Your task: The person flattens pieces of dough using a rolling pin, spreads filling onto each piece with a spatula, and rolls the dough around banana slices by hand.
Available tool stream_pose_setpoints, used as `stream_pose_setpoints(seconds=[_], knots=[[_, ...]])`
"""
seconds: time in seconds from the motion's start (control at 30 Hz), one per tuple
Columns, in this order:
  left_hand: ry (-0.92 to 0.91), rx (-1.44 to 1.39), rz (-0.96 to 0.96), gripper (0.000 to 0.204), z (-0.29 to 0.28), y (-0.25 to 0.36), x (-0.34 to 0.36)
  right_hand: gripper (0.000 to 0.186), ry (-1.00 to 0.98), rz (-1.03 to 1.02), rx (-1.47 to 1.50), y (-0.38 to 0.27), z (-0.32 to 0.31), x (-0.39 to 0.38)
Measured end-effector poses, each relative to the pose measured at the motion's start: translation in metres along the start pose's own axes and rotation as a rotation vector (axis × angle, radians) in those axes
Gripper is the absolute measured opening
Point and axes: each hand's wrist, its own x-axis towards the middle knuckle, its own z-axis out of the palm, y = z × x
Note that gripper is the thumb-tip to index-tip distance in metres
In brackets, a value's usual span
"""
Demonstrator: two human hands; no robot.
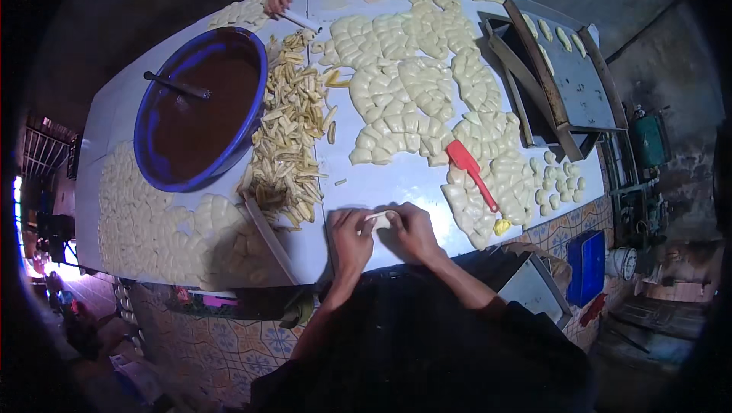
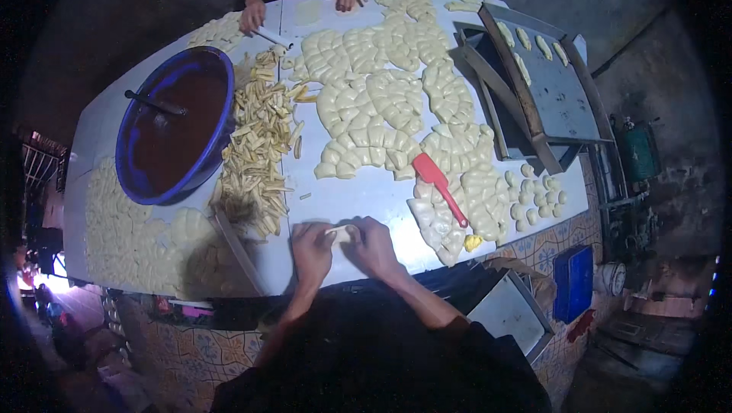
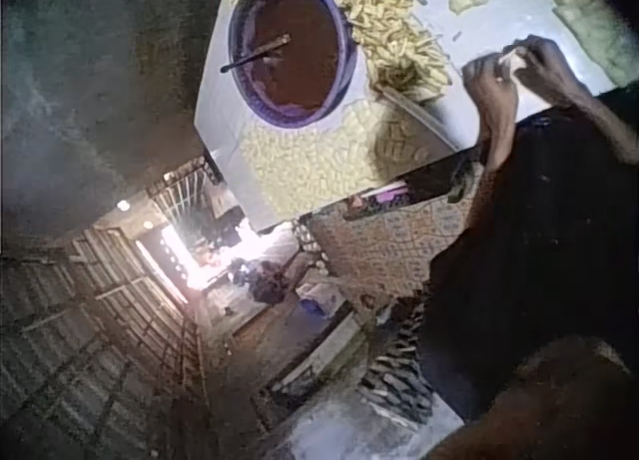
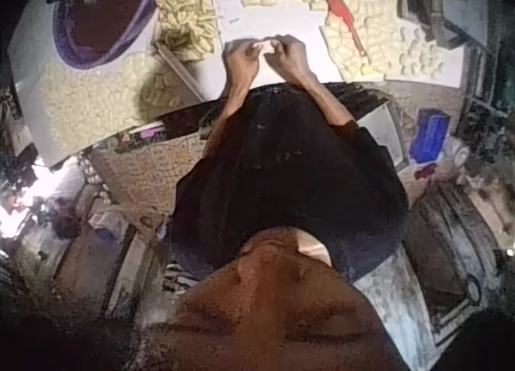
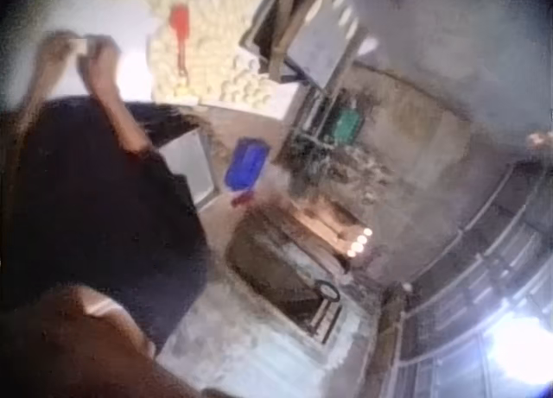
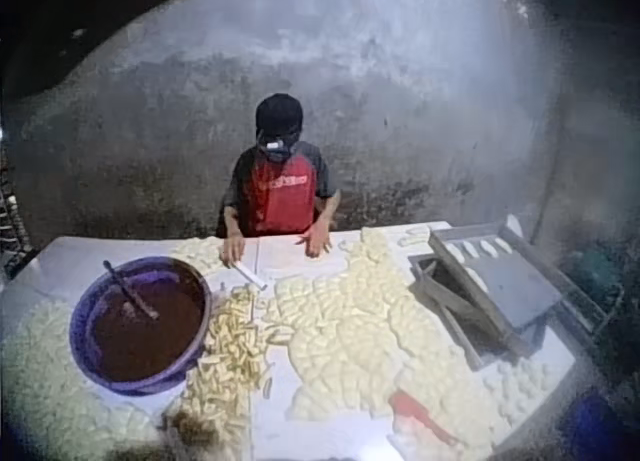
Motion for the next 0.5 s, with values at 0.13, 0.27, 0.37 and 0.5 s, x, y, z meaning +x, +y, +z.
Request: stream_pose_setpoints(seconds=[0.13, 0.27, 0.37, 0.5], knots=[[0.017, 0.574, 0.282, 0.058, -0.005, -0.025, 0.02, 0.041, 0.035, -0.195, -0.425, 0.021, 0.005, -0.01], [0.054, 0.428, 0.287, 0.06, -0.009, -0.021, 0.019, 0.051, 0.002, -0.398, -0.347, 0.021, -0.014, -0.02], [0.049, 0.389, 0.322, 0.058, -0.009, -0.024, 0.014, 0.057, -0.154, -0.521, -0.244, 0.011, -0.012, -0.024], [-0.058, 0.235, 0.331, 0.041, 0.0, -0.022, 0.009, 0.047, -0.098, -0.433, -0.149, 0.021, 0.014, -0.005]])
